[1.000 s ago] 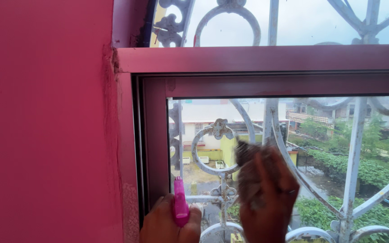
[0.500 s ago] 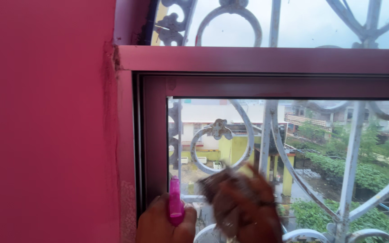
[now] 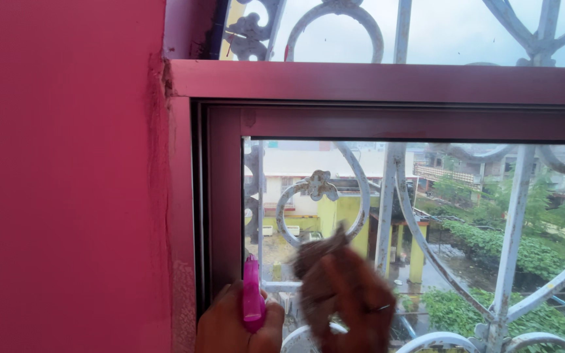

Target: The person cleans a window pane and its frame using a pink spray bottle and a cloth. They repeatedly spray the glass and wipe the surface and edges, working around the decorative metal grille.

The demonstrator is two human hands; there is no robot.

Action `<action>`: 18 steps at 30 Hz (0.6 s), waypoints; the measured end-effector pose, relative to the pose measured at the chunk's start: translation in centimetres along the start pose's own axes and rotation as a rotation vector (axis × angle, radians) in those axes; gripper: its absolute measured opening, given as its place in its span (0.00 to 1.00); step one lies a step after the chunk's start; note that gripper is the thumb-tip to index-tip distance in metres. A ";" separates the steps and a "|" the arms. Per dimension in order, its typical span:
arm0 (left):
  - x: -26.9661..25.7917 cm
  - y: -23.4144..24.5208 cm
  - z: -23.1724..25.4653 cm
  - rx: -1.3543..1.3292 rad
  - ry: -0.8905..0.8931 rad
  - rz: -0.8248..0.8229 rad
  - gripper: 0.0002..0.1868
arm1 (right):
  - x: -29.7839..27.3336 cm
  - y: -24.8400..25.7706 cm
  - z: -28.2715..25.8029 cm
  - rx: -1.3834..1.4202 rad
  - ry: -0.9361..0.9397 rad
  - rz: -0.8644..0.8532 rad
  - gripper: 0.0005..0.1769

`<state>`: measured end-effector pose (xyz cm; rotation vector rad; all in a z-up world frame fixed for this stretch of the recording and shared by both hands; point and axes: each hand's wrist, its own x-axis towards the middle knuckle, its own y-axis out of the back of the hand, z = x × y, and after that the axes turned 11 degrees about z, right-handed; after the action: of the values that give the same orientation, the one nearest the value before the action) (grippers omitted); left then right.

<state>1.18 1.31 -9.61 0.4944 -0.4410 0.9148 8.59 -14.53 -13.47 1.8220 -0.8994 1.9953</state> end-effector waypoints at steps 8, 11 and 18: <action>-0.3 0.4 0.1 -0.050 -0.013 -0.013 0.19 | -1.3 -0.4 -3.0 0.037 0.093 -0.194 0.23; -0.3 0.2 -0.1 -0.069 -0.020 0.008 0.21 | -0.9 0.3 -1.8 0.039 0.145 -0.235 0.23; -0.3 -0.1 0.0 -0.017 0.022 0.019 0.15 | 1.9 3.0 2.7 -0.122 0.017 -0.110 0.29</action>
<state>1.08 1.09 -9.74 0.4650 -0.4338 0.9329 8.62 -18.81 -12.39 1.7459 -0.8759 1.8451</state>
